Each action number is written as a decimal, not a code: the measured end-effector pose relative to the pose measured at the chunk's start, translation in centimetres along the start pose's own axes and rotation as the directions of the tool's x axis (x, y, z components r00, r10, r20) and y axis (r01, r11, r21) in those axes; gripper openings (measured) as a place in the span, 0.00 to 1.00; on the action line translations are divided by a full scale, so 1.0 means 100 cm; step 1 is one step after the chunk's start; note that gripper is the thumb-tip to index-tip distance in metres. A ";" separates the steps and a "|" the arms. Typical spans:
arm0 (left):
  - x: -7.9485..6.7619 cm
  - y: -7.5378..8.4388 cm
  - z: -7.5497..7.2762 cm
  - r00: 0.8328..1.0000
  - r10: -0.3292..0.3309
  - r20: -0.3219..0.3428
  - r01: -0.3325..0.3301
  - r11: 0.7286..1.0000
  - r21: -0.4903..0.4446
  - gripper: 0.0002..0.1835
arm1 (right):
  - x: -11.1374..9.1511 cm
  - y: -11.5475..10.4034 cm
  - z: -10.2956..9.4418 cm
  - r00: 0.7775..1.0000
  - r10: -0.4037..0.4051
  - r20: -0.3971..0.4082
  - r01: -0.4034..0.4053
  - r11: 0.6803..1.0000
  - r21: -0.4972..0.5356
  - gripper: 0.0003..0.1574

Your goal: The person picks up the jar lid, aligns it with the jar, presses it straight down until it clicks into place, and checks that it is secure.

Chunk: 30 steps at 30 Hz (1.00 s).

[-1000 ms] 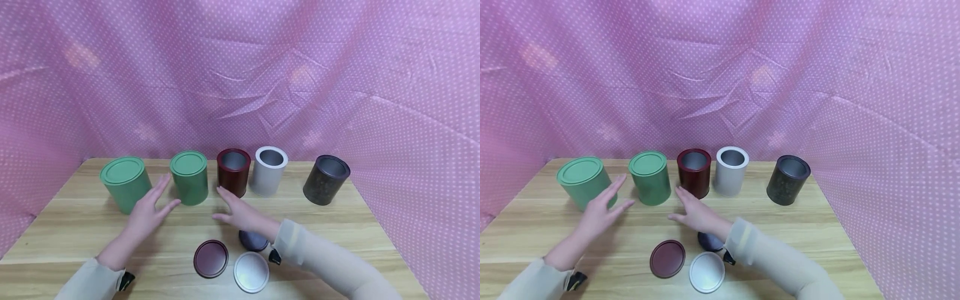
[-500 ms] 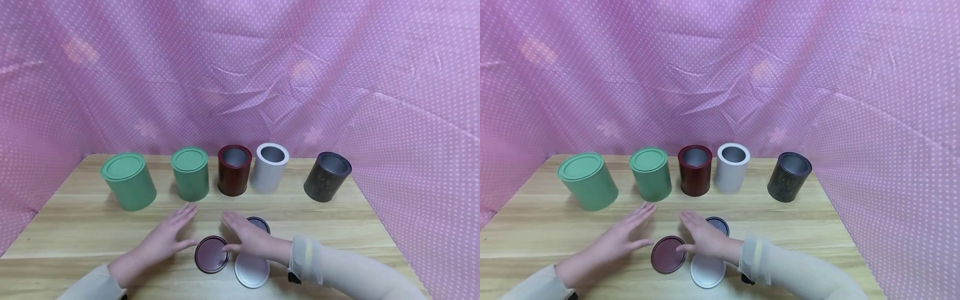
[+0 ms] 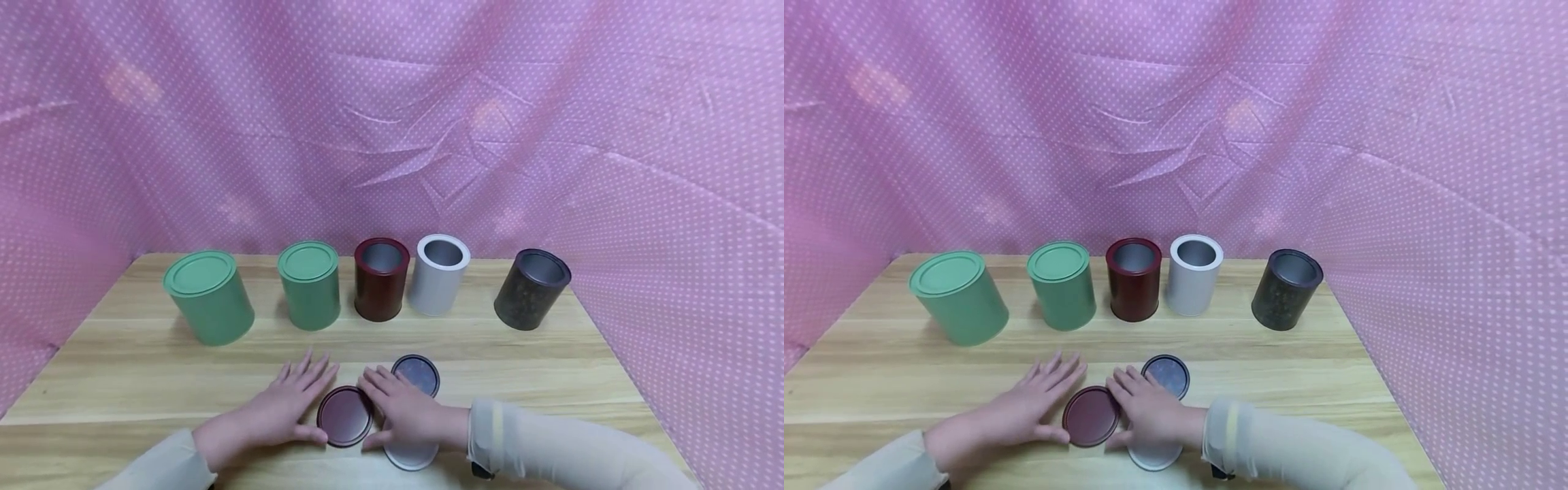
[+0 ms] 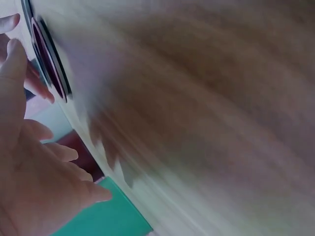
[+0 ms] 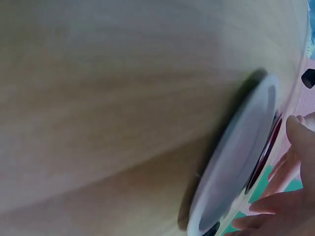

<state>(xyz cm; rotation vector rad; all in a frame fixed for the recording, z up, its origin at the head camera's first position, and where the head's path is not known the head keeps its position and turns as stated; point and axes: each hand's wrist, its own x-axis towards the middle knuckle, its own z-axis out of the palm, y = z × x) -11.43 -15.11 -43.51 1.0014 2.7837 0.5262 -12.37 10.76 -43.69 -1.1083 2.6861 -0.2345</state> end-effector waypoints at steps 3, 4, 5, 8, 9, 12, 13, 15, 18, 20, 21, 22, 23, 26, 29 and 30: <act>-0.002 0.001 0.002 1.000 0.005 0.021 -0.005 1.000 -0.009 0.57 | -0.001 -0.003 0.002 1.000 0.002 0.001 -0.002 1.000 -0.018 0.59; -0.002 0.001 0.003 1.000 0.001 0.024 -0.001 1.000 -0.008 0.57 | -0.002 -0.004 0.003 1.000 0.005 0.002 -0.005 1.000 -0.022 0.59; -0.003 0.001 0.004 1.000 -0.001 0.023 0.001 1.000 -0.007 0.57 | -0.002 -0.006 0.004 1.000 0.007 0.002 -0.007 1.000 -0.025 0.59; -0.004 0.000 0.007 1.000 -0.010 0.011 0.010 1.000 0.005 0.56 | -0.002 -0.008 0.005 1.000 0.016 -0.004 -0.016 0.999 -0.036 0.58; -0.005 0.000 0.007 1.000 -0.012 0.005 0.012 1.000 0.010 0.56 | -0.002 -0.008 0.006 1.000 0.020 -0.009 -0.021 0.999 -0.039 0.58; -0.006 0.000 0.009 1.000 -0.013 -0.017 0.013 0.999 0.029 0.54 | -0.001 -0.008 0.006 0.999 0.031 -0.025 -0.032 0.999 -0.040 0.57; -0.005 0.000 0.009 1.000 -0.010 -0.027 0.011 0.999 0.038 0.53 | -0.001 -0.008 0.006 0.999 0.030 -0.033 -0.031 0.999 -0.036 0.56; -0.005 0.001 0.010 0.999 0.000 -0.045 0.002 0.999 0.052 0.51 | -0.001 -0.007 0.007 0.999 0.030 -0.042 -0.031 0.999 -0.020 0.56; -0.004 0.002 0.011 0.998 0.011 -0.067 -0.007 0.997 0.071 0.48 | -0.001 -0.007 0.007 0.999 0.032 -0.043 -0.031 0.999 0.007 0.55; -0.004 0.003 0.012 0.997 0.013 -0.076 -0.007 0.997 0.079 0.46 | 0.000 -0.008 0.007 0.998 0.040 -0.040 -0.039 0.999 0.019 0.55; -0.004 0.003 0.012 0.997 0.012 -0.080 -0.006 0.997 0.080 0.46 | 0.000 -0.009 0.006 0.998 0.046 -0.037 -0.045 0.999 0.022 0.55; -0.003 0.003 0.013 0.996 0.009 -0.084 -0.002 0.997 0.081 0.45 | 0.000 -0.009 0.006 0.998 0.051 -0.033 -0.050 0.998 0.028 0.55; -0.003 0.003 0.013 0.996 0.007 -0.087 0.000 0.997 0.079 0.45 | 0.001 -0.010 0.006 0.998 0.053 -0.032 -0.052 0.998 0.032 0.55; -0.003 0.003 0.015 0.995 0.001 -0.097 0.006 0.997 0.077 0.44 | 0.001 -0.010 0.006 0.998 0.057 -0.036 -0.055 0.998 0.032 0.55; -0.003 0.003 0.015 0.995 0.003 -0.099 0.005 0.997 0.081 0.43 | 0.002 -0.009 0.006 0.997 0.056 -0.046 -0.055 0.998 0.034 0.54; -0.003 0.003 0.015 0.995 0.004 -0.099 0.004 0.997 0.083 0.43 | 0.003 -0.008 0.007 0.997 0.059 -0.050 -0.057 0.998 0.033 0.54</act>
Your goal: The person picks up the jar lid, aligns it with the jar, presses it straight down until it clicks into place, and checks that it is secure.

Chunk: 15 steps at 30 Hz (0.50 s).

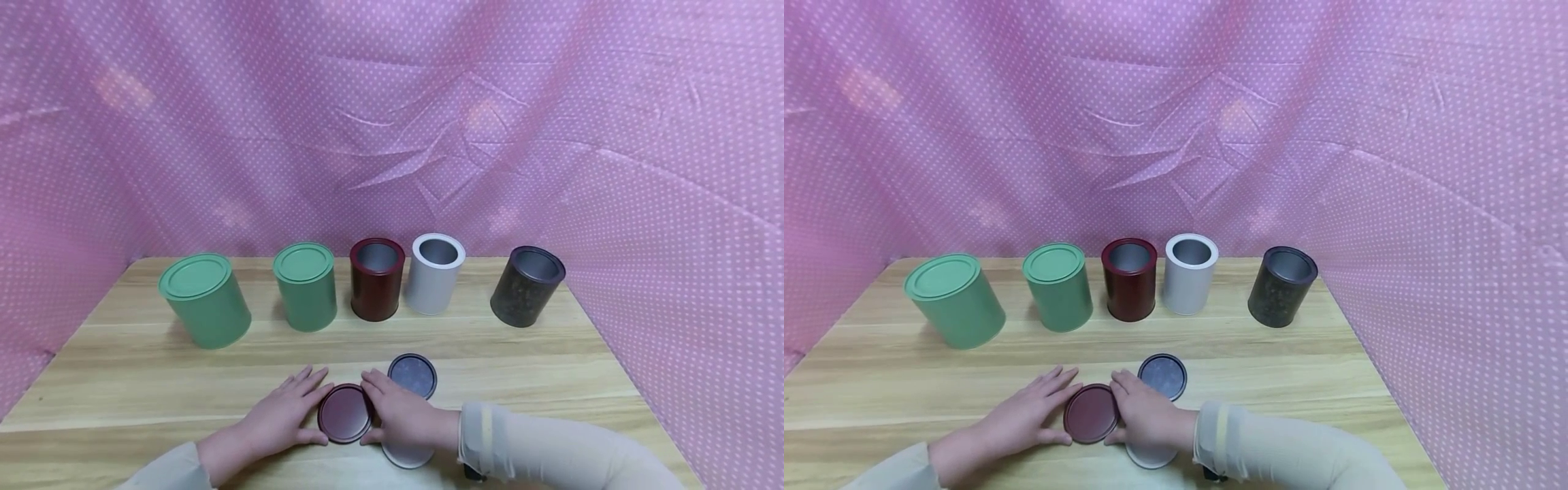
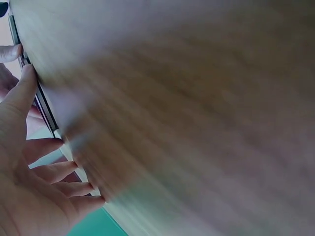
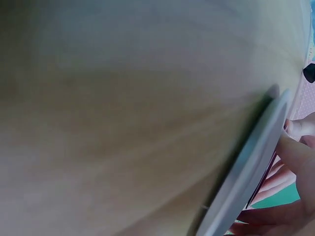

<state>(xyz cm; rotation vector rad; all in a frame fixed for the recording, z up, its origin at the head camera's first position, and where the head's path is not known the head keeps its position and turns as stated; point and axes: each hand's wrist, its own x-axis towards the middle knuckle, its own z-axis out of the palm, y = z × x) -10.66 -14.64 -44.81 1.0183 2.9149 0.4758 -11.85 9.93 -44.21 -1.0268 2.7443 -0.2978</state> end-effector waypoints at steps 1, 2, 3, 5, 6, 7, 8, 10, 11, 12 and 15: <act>0.000 0.000 0.000 1.000 0.000 0.001 0.000 1.000 0.003 0.43 | 0.001 0.000 0.000 1.000 0.002 -0.003 -0.002 1.000 0.001 0.53; 0.000 0.000 0.000 1.000 0.000 0.002 0.000 1.000 0.006 0.43 | 0.001 0.001 0.000 1.000 0.003 -0.007 -0.003 1.000 0.001 0.53; 0.001 0.000 -0.001 1.000 -0.001 0.004 0.001 1.000 0.010 0.43 | 0.002 0.001 0.000 1.000 0.004 -0.011 -0.004 1.000 0.001 0.52; 0.001 0.000 -0.001 1.000 -0.005 0.010 0.004 1.000 0.018 0.43 | 0.002 0.001 0.000 1.000 0.005 -0.018 -0.005 1.000 -0.001 0.51; 0.001 -0.001 -0.002 1.000 -0.007 0.013 0.007 1.000 0.022 0.43 | 0.003 0.001 -0.001 1.000 0.004 -0.022 -0.004 1.000 0.000 0.51; 0.002 -0.001 -0.002 1.000 -0.009 0.016 0.009 1.000 0.026 0.43 | 0.003 0.001 -0.001 1.000 0.002 -0.026 -0.002 1.000 0.000 0.50; 0.002 -0.001 -0.002 1.000 -0.011 0.018 0.011 1.000 0.029 0.43 | 0.003 0.001 -0.001 1.000 0.001 -0.031 -0.001 1.000 -0.003 0.50; 0.003 -0.001 -0.002 1.000 -0.012 0.021 0.011 0.999 0.033 0.43 | 0.003 0.001 -0.002 0.999 -0.004 -0.040 0.004 1.000 -0.011 0.49; 0.003 -0.001 -0.003 1.000 -0.012 0.021 0.011 0.999 0.035 0.43 | 0.003 0.001 -0.002 0.999 -0.007 -0.045 0.006 1.000 -0.015 0.49; 0.004 -0.001 -0.003 1.000 -0.011 0.021 0.011 0.999 0.036 0.43 | 0.002 0.001 -0.002 0.999 -0.010 -0.049 0.009 1.000 -0.021 0.49; 0.004 0.000 -0.004 1.000 -0.009 0.019 0.009 0.999 0.038 0.43 | 0.002 0.001 -0.002 0.998 -0.021 -0.061 0.019 0.999 -0.034 0.48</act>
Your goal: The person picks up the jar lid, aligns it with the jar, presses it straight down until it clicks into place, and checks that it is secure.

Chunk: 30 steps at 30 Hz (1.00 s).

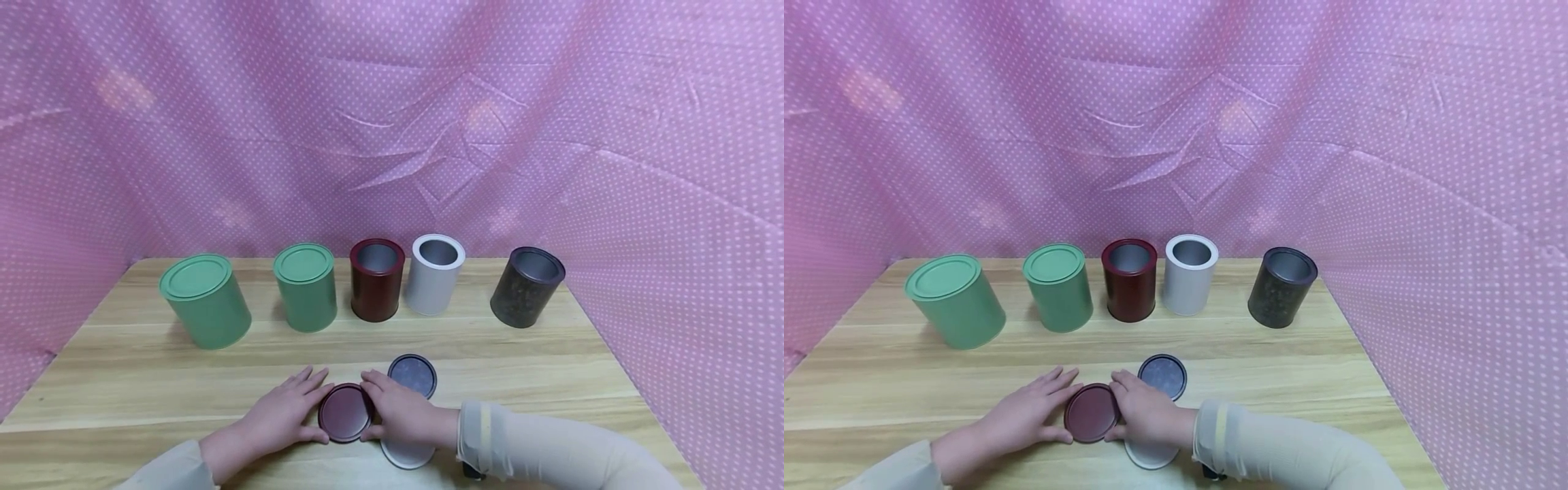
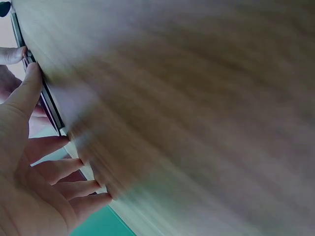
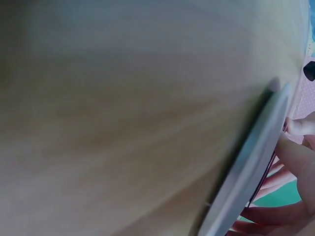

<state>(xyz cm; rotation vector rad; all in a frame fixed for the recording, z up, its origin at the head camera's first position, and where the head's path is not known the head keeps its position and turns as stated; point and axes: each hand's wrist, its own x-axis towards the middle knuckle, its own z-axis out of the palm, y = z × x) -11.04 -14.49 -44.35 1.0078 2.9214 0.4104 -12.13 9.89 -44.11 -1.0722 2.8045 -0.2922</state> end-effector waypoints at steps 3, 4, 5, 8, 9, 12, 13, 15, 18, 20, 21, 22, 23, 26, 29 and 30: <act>0.001 0.002 -0.001 1.000 -0.005 0.003 0.005 1.000 -0.002 0.43 | -0.001 0.001 0.001 1.000 -0.005 0.001 0.005 1.000 0.005 0.48; 0.001 0.003 -0.001 1.000 -0.010 0.006 0.010 1.000 -0.006 0.43 | -0.001 0.002 0.001 1.000 -0.004 0.006 0.004 1.000 0.014 0.48; 0.001 0.004 -0.002 1.000 -0.016 0.010 0.016 1.000 -0.015 0.43 | -0.001 0.003 0.001 1.000 0.000 0.013 0.000 1.000 0.028 0.48; 0.002 0.006 -0.004 0.999 -0.031 0.016 0.032 0.998 -0.048 0.44 | -0.001 0.005 0.000 0.999 0.014 0.036 -0.017 0.996 0.089 0.49; 0.002 0.007 -0.005 0.999 -0.038 0.016 0.039 0.997 -0.063 0.45 | 0.000 0.006 0.000 0.999 0.018 0.041 -0.022 0.993 0.112 0.50; 0.003 0.007 -0.006 0.998 -0.059 0.015 0.060 0.993 -0.101 0.45 | 0.001 0.009 -0.003 0.999 0.022 0.048 -0.031 0.984 0.177 0.51; 0.003 0.007 -0.007 0.998 -0.064 0.018 0.066 0.992 -0.108 0.45 | 0.001 0.010 -0.005 0.999 0.020 0.047 -0.029 0.980 0.194 0.51; 0.004 0.007 -0.007 0.997 -0.078 0.024 0.080 0.989 -0.123 0.46 | 0.001 0.013 -0.007 0.999 0.011 0.040 -0.020 0.975 0.221 0.51; 0.005 0.005 -0.007 0.995 -0.095 0.028 0.098 0.984 -0.148 0.46 | 0.001 0.017 -0.011 1.000 -0.011 0.017 0.007 0.969 0.249 0.50; 0.006 0.004 -0.007 0.993 -0.116 0.025 0.119 0.976 -0.185 0.46 | 0.002 0.020 -0.013 1.000 -0.026 -0.003 0.025 0.963 0.270 0.49; 0.007 0.004 -0.008 0.991 -0.132 0.025 0.134 0.969 -0.206 0.47 | 0.003 0.021 -0.014 1.000 -0.029 -0.011 0.031 0.960 0.280 0.49; 0.007 0.004 -0.008 0.989 -0.146 0.026 0.149 0.963 -0.227 0.47 | 0.003 0.023 -0.015 0.999 -0.030 -0.016 0.033 0.954 0.298 0.48; 0.008 0.005 -0.009 0.987 -0.158 0.026 0.159 0.957 -0.242 0.47 | 0.004 0.024 -0.016 0.999 -0.027 -0.018 0.032 0.950 0.312 0.47; 0.009 0.006 -0.010 0.984 -0.180 0.019 0.178 0.943 -0.281 0.46 | 0.004 0.026 -0.020 1.000 -0.022 -0.020 0.028 0.931 0.363 0.47; 0.011 0.007 -0.011 0.984 -0.176 -0.004 0.168 0.944 -0.283 0.44 | 0.005 0.029 -0.023 1.000 -0.010 -0.011 0.013 0.917 0.399 0.48; 0.012 0.008 -0.012 0.984 -0.178 -0.012 0.167 0.944 -0.285 0.44 | 0.005 0.030 -0.025 1.000 -0.007 -0.009 0.010 0.911 0.413 0.48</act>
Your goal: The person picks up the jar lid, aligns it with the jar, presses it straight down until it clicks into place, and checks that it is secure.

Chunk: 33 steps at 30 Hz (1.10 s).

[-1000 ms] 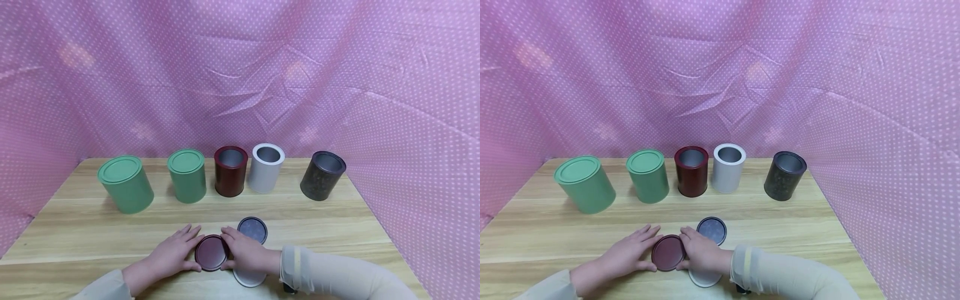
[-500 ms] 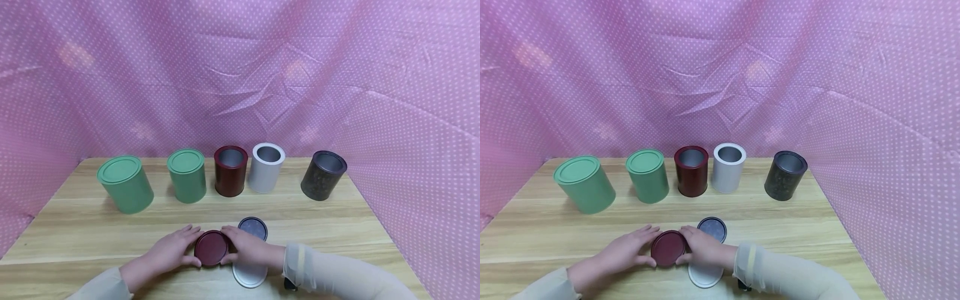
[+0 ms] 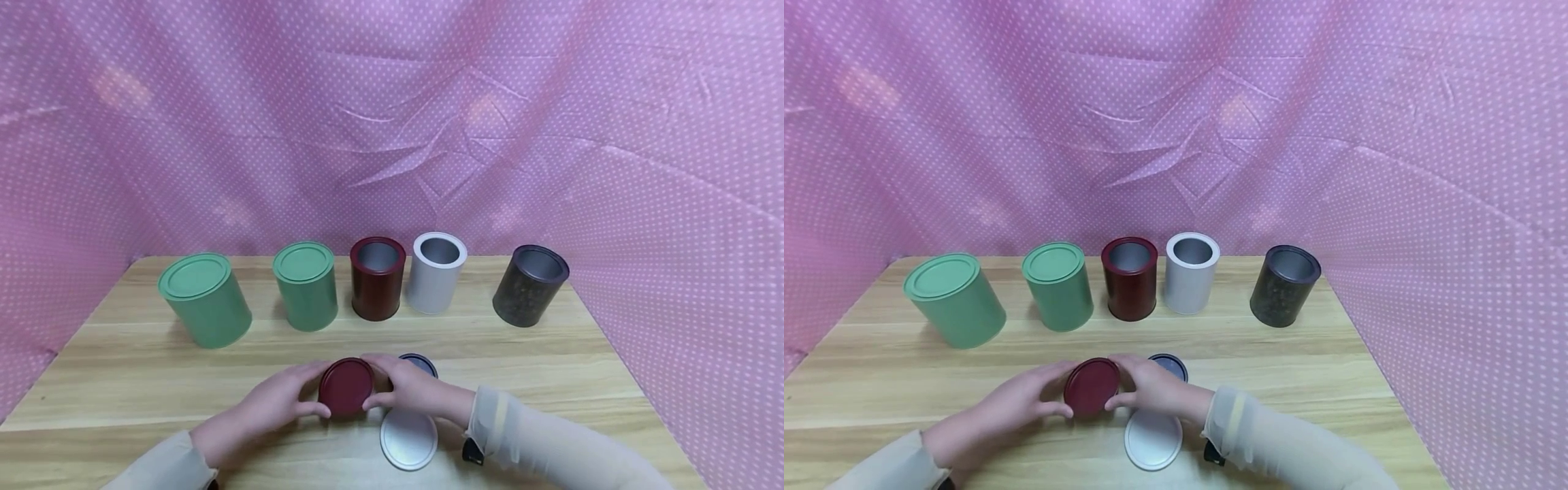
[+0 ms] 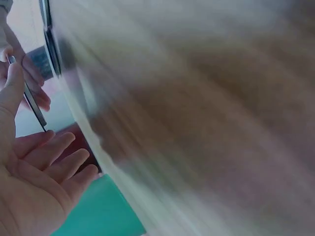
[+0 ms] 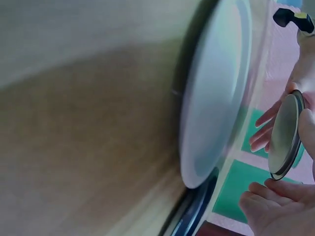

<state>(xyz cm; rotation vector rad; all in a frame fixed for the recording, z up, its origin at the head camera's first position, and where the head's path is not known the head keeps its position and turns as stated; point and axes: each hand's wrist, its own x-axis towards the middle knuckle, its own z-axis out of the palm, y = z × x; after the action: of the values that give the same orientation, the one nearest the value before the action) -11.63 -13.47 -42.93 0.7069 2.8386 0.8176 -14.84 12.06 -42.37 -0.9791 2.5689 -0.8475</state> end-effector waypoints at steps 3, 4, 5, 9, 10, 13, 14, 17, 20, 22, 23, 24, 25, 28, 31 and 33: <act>0.002 0.002 -0.003 0.999 -0.013 -0.032 0.013 1.000 -0.003 0.43 | 0.000 0.000 -0.005 1.000 0.008 -0.008 -0.008 0.999 0.032 0.49; 0.004 0.003 -0.004 0.999 -0.019 -0.043 0.018 1.000 -0.011 0.43 | 0.001 0.000 -0.007 1.000 0.008 -0.017 -0.007 1.000 0.030 0.48; 0.005 0.003 -0.005 0.998 -0.024 -0.052 0.022 1.000 -0.022 0.43 | 0.001 0.001 -0.009 1.000 0.003 -0.029 -0.002 0.999 0.035 0.48; 0.009 0.006 -0.010 0.995 -0.043 -0.088 0.036 0.996 -0.082 0.42 | 0.003 0.003 -0.016 0.995 -0.028 -0.091 0.034 0.997 0.068 0.46; 0.010 0.006 -0.010 0.994 -0.047 -0.095 0.038 0.995 -0.098 0.42 | 0.004 0.004 -0.018 0.994 -0.032 -0.103 0.040 0.996 0.083 0.45; 0.014 0.008 -0.013 0.992 -0.049 -0.117 0.033 0.990 -0.138 0.42 | 0.006 0.005 -0.022 0.989 -0.051 -0.136 0.068 0.990 0.120 0.44; 0.015 0.008 -0.013 0.991 -0.049 -0.125 0.030 0.988 -0.148 0.42 | 0.006 0.006 -0.023 0.988 -0.051 -0.143 0.071 0.988 0.135 0.43; 0.020 0.009 -0.015 0.988 -0.045 -0.148 0.018 0.984 -0.175 0.42 | 0.007 0.007 -0.026 0.983 -0.046 -0.176 0.075 0.984 0.164 0.42; 0.025 0.011 -0.017 0.983 -0.056 -0.175 0.018 0.977 -0.213 0.42 | 0.008 0.008 -0.029 0.977 -0.046 -0.209 0.086 0.979 0.185 0.41; 0.029 0.012 -0.019 0.980 -0.062 -0.189 0.015 0.971 -0.238 0.42 | 0.009 0.008 -0.031 0.973 -0.050 -0.227 0.095 0.976 0.194 0.40; 0.031 0.012 -0.020 0.979 -0.058 -0.198 0.008 0.969 -0.246 0.42 | 0.009 0.008 -0.033 0.970 -0.052 -0.236 0.101 0.975 0.199 0.40; 0.034 0.013 -0.021 0.976 -0.052 -0.209 -0.003 0.968 -0.252 0.41 | 0.009 0.008 -0.035 0.969 -0.049 -0.242 0.101 0.973 0.206 0.39; 0.036 0.013 -0.023 0.975 -0.045 -0.219 -0.012 0.967 -0.254 0.40 | 0.010 0.008 -0.036 0.967 -0.049 -0.249 0.103 0.973 0.206 0.39; 0.042 0.013 -0.027 0.969 -0.030 -0.245 -0.033 0.968 -0.251 0.39 | 0.012 0.007 -0.041 0.963 -0.044 -0.266 0.107 0.967 0.229 0.39; 0.047 0.013 -0.030 0.966 -0.023 -0.258 -0.041 0.970 -0.240 0.39 | 0.016 0.007 -0.045 0.955 -0.071 -0.288 0.141 0.963 0.230 0.39; 0.049 0.013 -0.032 0.966 -0.028 -0.258 -0.035 0.971 -0.237 0.39 | 0.019 0.006 -0.047 0.948 -0.090 -0.304 0.166 0.959 0.231 0.41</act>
<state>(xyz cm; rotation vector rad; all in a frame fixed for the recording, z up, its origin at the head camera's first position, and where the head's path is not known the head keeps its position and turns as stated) -16.14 -11.75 -39.35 0.6098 2.8835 1.3175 -18.55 13.17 -39.04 -1.0163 2.5577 -1.4158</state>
